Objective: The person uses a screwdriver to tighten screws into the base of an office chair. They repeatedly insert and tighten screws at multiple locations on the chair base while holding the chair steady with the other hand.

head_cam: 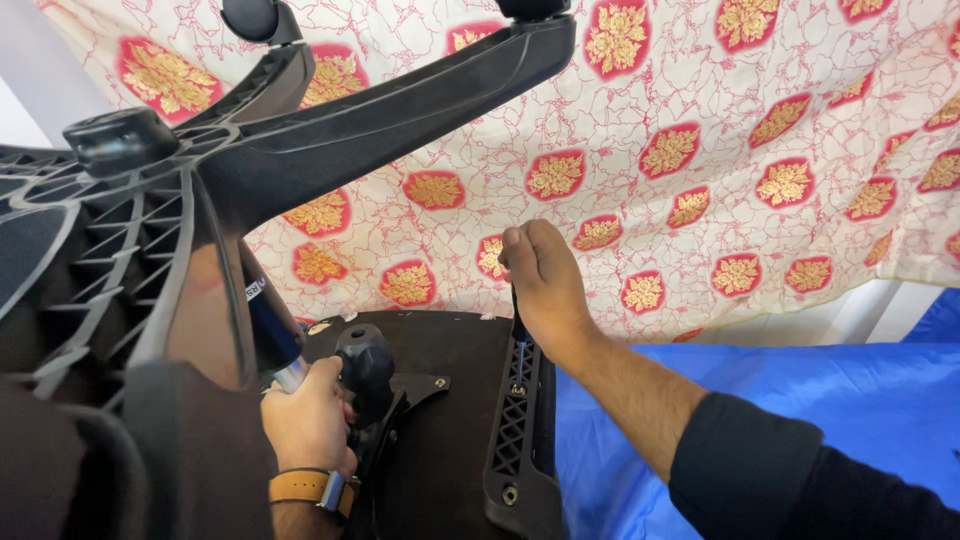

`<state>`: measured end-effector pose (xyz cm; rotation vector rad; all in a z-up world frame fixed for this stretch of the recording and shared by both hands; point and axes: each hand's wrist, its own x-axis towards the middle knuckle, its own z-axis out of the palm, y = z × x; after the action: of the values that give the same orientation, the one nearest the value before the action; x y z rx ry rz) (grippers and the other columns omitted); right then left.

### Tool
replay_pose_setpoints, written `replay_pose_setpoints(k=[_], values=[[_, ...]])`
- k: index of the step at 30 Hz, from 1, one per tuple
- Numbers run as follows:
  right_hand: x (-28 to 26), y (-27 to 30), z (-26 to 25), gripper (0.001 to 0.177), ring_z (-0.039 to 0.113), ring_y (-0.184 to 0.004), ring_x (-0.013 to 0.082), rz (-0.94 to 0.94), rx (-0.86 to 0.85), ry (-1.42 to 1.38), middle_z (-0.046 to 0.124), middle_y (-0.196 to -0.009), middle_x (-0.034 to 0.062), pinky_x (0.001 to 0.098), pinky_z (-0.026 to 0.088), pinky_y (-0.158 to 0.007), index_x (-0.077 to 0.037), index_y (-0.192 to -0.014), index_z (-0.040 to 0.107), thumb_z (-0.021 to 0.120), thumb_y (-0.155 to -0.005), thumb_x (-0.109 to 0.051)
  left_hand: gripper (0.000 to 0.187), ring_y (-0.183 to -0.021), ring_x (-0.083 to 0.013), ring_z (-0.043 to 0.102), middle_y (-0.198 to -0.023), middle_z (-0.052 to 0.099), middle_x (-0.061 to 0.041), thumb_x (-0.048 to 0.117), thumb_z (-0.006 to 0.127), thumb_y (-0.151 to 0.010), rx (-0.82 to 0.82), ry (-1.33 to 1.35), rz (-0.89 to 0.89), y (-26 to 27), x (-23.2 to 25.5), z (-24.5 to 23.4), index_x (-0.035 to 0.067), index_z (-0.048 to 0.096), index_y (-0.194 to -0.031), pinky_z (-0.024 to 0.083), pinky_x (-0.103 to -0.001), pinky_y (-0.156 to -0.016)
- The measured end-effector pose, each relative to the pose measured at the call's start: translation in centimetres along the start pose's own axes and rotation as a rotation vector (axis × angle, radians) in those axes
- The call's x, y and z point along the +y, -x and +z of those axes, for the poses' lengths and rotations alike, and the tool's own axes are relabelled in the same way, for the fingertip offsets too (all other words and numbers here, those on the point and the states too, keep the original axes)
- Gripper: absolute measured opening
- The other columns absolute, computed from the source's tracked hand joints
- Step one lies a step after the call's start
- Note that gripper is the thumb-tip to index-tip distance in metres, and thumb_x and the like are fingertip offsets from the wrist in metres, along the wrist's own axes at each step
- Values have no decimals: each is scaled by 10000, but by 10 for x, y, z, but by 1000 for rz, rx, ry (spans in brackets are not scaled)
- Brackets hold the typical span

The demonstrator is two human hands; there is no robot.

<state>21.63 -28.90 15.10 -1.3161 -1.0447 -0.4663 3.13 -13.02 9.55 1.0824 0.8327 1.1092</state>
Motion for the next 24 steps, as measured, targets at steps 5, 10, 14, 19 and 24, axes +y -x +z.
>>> replay_pose_setpoints(k=[5,10,14,19,24], values=[[-3,15,4,352,463,-658,88,321,-16,-220,504,-748,4,259,420,-584,-76,-856,555,482,-1099,-319,251,-446,-140,438,-561,470,-24,91,690,-852,-11,37,4,-1,-1,0,81,480,-715,367,-308,-432],[7,-3,3,473,392,-468,117,586,-179,-590,444,-576,15,288,355,-429,-80,-703,469,488,-1095,-345,237,-437,-162,444,-548,462,-41,63,663,-836,-62,27,6,0,-4,-6,63,477,-689,353,-323,-428],[6,-17,-10,419,409,-476,104,658,-346,-781,450,-580,-1,280,358,-428,-96,-723,463,523,-1074,-318,254,-438,-165,438,-554,458,-43,70,671,-839,-84,33,-10,-3,-7,-8,60,465,-690,340,-327,-425],[-45,-4,-1,121,465,-557,74,450,-413,-455,540,-705,-1,254,381,-480,-58,-943,610,636,-937,-176,227,-434,-167,441,-552,465,-47,79,660,-836,-83,12,22,-10,-11,-5,66,489,-687,364,-333,-422],[-128,39,9,806,599,-809,122,-3,-506,-312,674,-1202,54,279,563,-808,-76,-1590,357,727,-884,-195,224,-437,-168,448,-549,467,-50,85,661,-837,-86,-21,17,-16,-19,-6,54,496,-690,366,-337,-424]])
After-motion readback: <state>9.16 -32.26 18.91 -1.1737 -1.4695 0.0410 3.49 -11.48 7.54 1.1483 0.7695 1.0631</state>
